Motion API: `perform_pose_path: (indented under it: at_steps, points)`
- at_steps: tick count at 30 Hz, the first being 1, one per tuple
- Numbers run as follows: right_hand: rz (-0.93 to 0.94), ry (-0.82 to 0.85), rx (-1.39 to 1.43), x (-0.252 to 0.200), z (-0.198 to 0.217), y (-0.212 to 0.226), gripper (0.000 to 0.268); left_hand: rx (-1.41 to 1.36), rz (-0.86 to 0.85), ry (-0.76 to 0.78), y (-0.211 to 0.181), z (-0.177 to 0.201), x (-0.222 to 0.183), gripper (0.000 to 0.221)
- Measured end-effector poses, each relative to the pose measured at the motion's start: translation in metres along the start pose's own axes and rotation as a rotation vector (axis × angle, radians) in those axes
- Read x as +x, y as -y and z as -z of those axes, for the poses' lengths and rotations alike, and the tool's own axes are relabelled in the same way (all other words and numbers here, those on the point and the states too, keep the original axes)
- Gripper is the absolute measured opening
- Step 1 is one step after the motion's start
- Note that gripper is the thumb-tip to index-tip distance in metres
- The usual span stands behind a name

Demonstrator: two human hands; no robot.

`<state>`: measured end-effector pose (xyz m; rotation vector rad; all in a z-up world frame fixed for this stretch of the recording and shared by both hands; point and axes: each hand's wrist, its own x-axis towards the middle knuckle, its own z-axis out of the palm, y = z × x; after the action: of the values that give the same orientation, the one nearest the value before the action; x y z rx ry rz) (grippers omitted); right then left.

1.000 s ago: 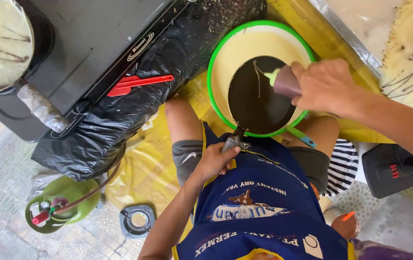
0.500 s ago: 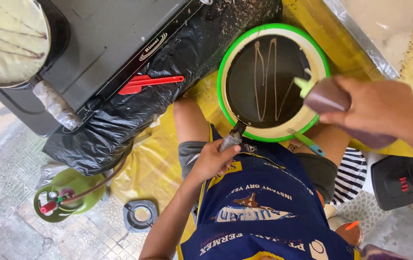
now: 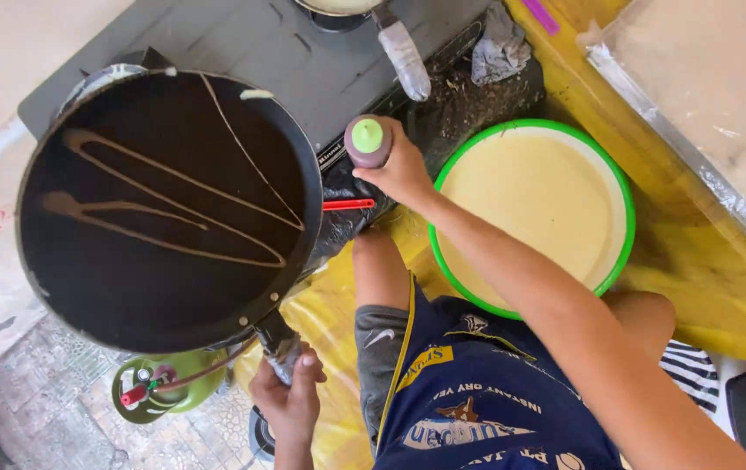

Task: Preparing and cooking multiple crepes by dipping pans in batter, heating them on a stove, and stacking the finished products with chocolate sauce.

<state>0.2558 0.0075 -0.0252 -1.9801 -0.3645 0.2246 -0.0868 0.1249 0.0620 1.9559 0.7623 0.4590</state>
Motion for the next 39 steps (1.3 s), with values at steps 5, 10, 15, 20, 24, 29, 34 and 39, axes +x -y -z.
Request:
perform_pose_path:
  at_steps: [5, 10, 15, 20, 24, 29, 34, 39]
  points:
    - [0.020, 0.116, -0.206, -0.030, 0.021, -0.049, 0.100, -0.126, 0.132, 0.206, 0.015, -0.028, -0.018, 0.034]
    - [-0.232, 0.341, -1.106, -0.199, 0.150, -0.124, 0.057, -0.003, 0.066, 0.469, 0.021, -0.080, -0.021, 0.041]
    - [-0.341, 0.232, -1.351, -0.363, 0.222, -0.243, 0.034, 0.182, -0.042, 0.548, 0.054, -0.139, -0.020, 0.052]
    - [-0.070, 0.084, -1.545, -0.320, 0.246, -0.270, 0.007, 0.161, -0.230, 0.591, 0.065, -0.172, -0.007, 0.057]
    - [0.067, 0.061, -1.696, -0.300, 0.282, -0.196, 0.007, 0.216, -0.213, 0.617, 0.068, -0.183, 0.003, 0.058]
    - [-0.107, 0.091, -1.862, -0.307, 0.345, -0.086, 0.018, 0.455, -0.151, 0.666, 0.045, -0.175, 0.013, 0.062]
    - [-0.599, 0.124, -1.622, -0.310, 0.364, -0.048, 0.038, 0.478, -0.554, 0.510, 0.060, -0.184, 0.029, 0.054]
    - [-0.701, 0.000, -1.305, -0.327, 0.357, -0.054, 0.057, 0.450, -0.786, 0.438, 0.020, -0.199, 0.048, 0.052]
